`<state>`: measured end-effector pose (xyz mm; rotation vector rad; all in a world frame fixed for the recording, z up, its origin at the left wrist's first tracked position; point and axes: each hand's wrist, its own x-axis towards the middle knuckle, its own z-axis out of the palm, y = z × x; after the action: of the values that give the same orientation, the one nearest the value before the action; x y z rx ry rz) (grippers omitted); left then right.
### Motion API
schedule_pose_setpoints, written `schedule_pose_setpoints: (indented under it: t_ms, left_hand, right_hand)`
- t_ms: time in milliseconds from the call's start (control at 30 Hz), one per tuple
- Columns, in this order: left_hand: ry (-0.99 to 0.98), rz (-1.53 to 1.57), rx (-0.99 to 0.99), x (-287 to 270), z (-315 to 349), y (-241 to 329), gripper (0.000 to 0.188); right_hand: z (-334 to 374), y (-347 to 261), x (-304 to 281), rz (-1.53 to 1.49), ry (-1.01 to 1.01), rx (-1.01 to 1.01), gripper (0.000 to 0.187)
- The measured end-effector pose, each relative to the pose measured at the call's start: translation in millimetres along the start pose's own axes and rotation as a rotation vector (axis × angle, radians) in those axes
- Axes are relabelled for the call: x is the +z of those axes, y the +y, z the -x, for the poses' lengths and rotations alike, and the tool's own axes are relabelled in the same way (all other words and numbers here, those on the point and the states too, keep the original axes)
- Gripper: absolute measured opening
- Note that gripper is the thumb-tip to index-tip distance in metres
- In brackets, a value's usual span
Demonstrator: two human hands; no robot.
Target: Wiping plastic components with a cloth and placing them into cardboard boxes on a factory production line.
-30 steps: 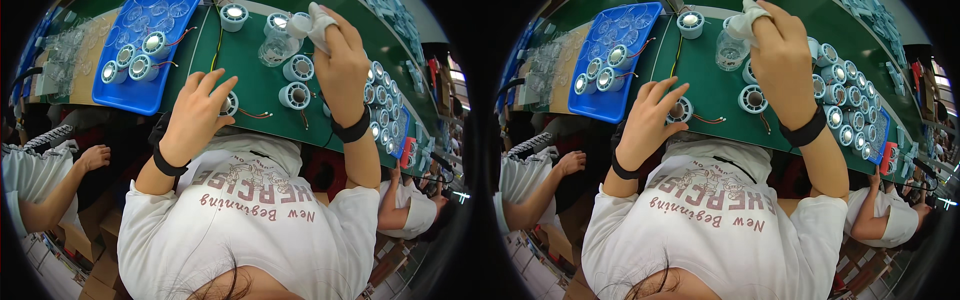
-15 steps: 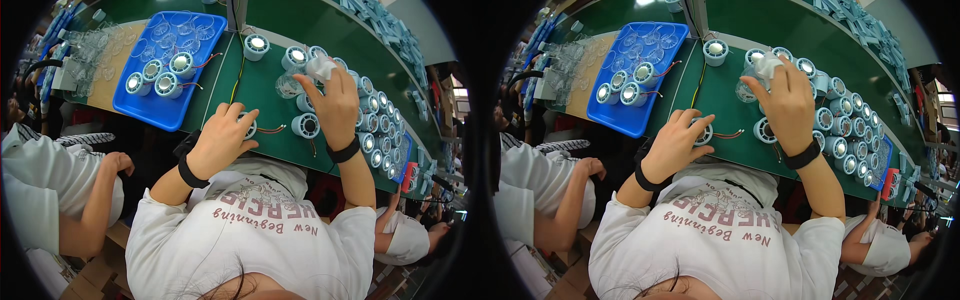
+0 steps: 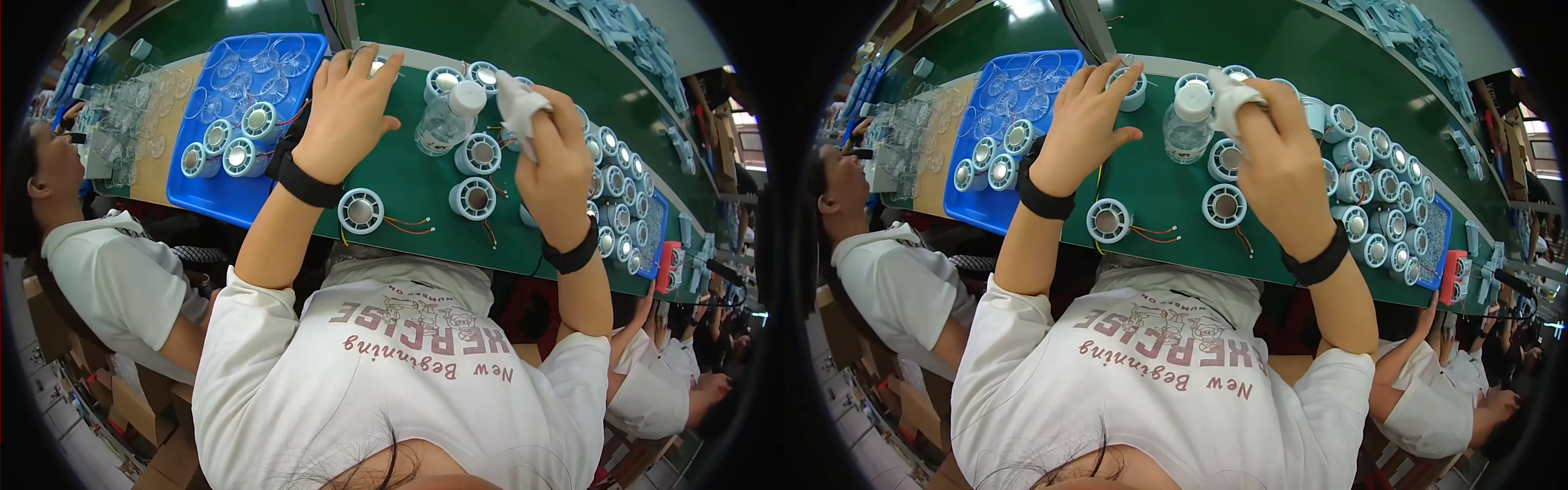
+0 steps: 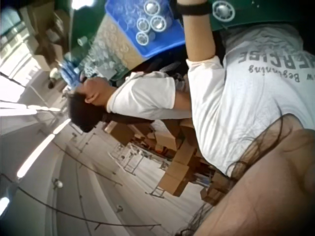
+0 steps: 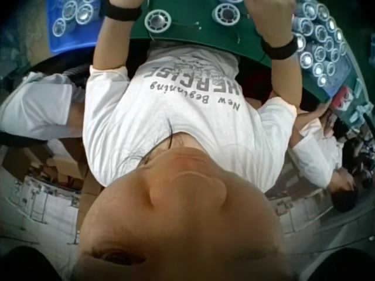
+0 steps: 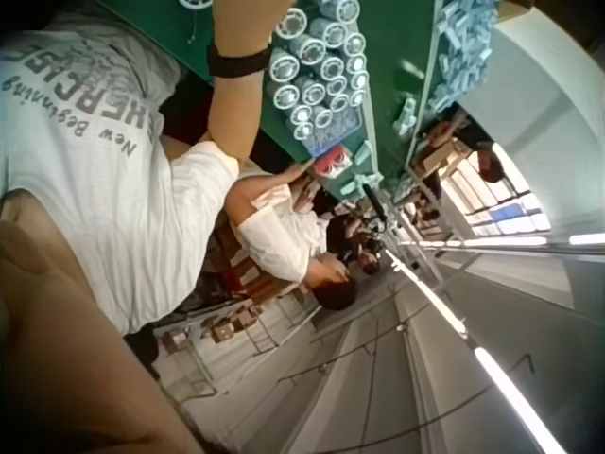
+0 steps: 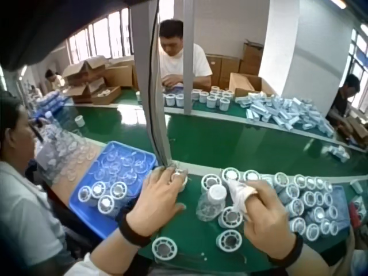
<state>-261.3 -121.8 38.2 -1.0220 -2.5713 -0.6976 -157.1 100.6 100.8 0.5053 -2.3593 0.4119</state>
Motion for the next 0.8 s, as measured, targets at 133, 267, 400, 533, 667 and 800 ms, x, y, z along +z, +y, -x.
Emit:
schedule_pose_setpoints:
  t_ms: [133,267,400,533,667,800]
  left_hand:
    - [-0.058,-0.222,-0.005,25.0,-6.5,-27.0,0.068]
    - [-0.208,-0.126,-0.064,30.0,-16.0,-38.9,0.069]
    - [-0.193,0.025,-0.236,12.7,-12.4,-41.9,0.061]
    - [0.07,0.518,-0.499,-26.2,15.2,-21.9,0.051]
    - [0.483,1.367,-0.564,-40.9,67.5,8.3,0.073]
    - [0.371,1.622,-0.503,-67.8,90.7,46.6,0.088]
  right_hand:
    - [-6.2,-6.4,24.5,-0.042,-0.015,-0.11,0.022]
    - [-1.3,-13.0,38.2,0.096,0.063,-0.087,0.026]
    - [0.3,-13.0,56.5,-0.041,0.066,0.131,0.03]
    - [-0.6,-3.4,53.9,-0.102,0.157,0.223,0.027]
    - [-18.0,17.6,29.8,-0.632,0.395,0.631,0.03]
    - [-10.0,40.9,27.5,-1.325,0.076,1.185,0.032]
